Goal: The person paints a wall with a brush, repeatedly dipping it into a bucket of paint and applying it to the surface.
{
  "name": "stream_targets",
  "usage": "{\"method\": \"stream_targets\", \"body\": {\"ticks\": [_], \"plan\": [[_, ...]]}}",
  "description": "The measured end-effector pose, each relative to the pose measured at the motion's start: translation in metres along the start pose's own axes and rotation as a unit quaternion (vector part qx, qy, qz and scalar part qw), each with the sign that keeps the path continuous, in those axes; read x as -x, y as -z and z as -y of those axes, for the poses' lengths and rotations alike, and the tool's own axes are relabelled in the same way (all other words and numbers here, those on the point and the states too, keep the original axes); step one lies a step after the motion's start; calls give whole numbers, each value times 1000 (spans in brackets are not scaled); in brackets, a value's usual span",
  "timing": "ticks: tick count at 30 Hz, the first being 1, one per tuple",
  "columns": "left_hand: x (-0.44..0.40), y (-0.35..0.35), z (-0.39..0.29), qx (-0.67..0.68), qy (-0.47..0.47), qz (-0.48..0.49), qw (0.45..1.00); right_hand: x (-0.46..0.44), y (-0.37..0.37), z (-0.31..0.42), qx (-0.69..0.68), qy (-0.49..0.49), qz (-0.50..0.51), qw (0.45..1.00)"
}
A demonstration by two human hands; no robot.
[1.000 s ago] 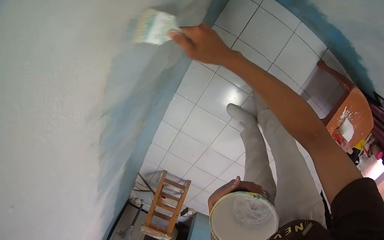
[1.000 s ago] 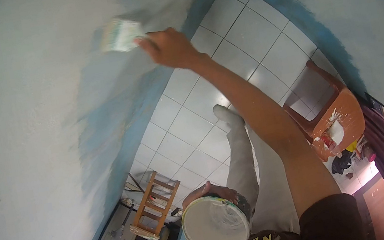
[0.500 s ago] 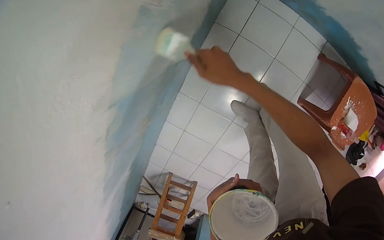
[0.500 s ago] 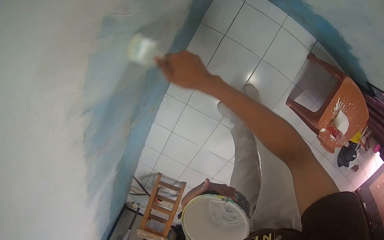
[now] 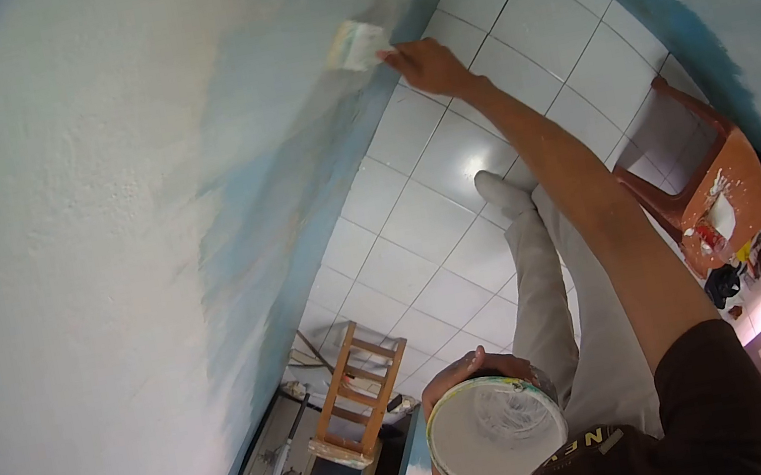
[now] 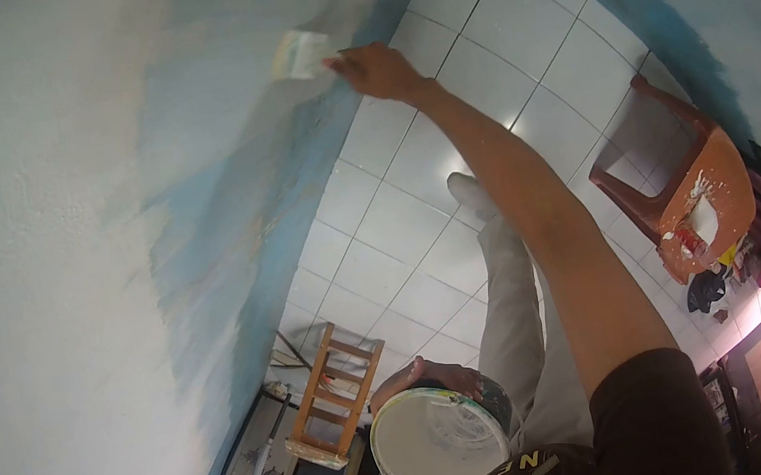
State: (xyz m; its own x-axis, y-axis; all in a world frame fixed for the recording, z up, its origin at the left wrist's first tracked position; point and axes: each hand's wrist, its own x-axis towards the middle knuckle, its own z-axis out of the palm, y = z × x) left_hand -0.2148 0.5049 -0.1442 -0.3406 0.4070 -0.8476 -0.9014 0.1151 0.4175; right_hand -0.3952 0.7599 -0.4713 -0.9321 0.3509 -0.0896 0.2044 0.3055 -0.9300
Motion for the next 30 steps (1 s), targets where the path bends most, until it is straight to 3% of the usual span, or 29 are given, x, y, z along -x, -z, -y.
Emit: {"method": "stream_targets", "body": {"ticks": [1, 2, 4, 7, 9, 12, 14, 19, 23, 27, 29, 30], "plan": [[-1, 10, 5, 16, 115, 8, 993, 0, -3, -20, 46, -54, 22, 997], [6, 15, 12, 16, 115, 5, 993, 2, -10, -44, 43, -54, 25, 997], [16, 23, 19, 22, 138, -9, 990, 7, -19, -74, 190, -173, 1, 966], [18, 19, 29, 27, 171, -17, 985, 31, -6, -85, 179, -246, 8, 953], [20, 19, 23, 32, 187, -8, 982, 52, -9, -73, 160, -185, -25, 969], [15, 4, -5, 35, 189, 13, 981, 111, 40, 22, 72, -207, 40, 975], [32, -5, -22, 37, 182, 31, 982, 159, 62, 74, 28, -186, 15, 982], [103, -43, -53, 60, 177, 60, 981, 245, 146, 204, -38, -204, 69, 976], [155, -87, -87, -41, 34, -5, 999, 278, 223, 285, -16, -149, 88, 985], [182, -129, -132, -56, 60, -5, 997, 295, 292, 356, -39, -120, 29, 992], [157, -125, -105, -92, -65, 72, 991, 296, 326, 405, -60, -103, 36, 992], [139, -134, -108, -78, -60, 71, 993, 296, 345, 427, -82, -64, 31, 994]]}}
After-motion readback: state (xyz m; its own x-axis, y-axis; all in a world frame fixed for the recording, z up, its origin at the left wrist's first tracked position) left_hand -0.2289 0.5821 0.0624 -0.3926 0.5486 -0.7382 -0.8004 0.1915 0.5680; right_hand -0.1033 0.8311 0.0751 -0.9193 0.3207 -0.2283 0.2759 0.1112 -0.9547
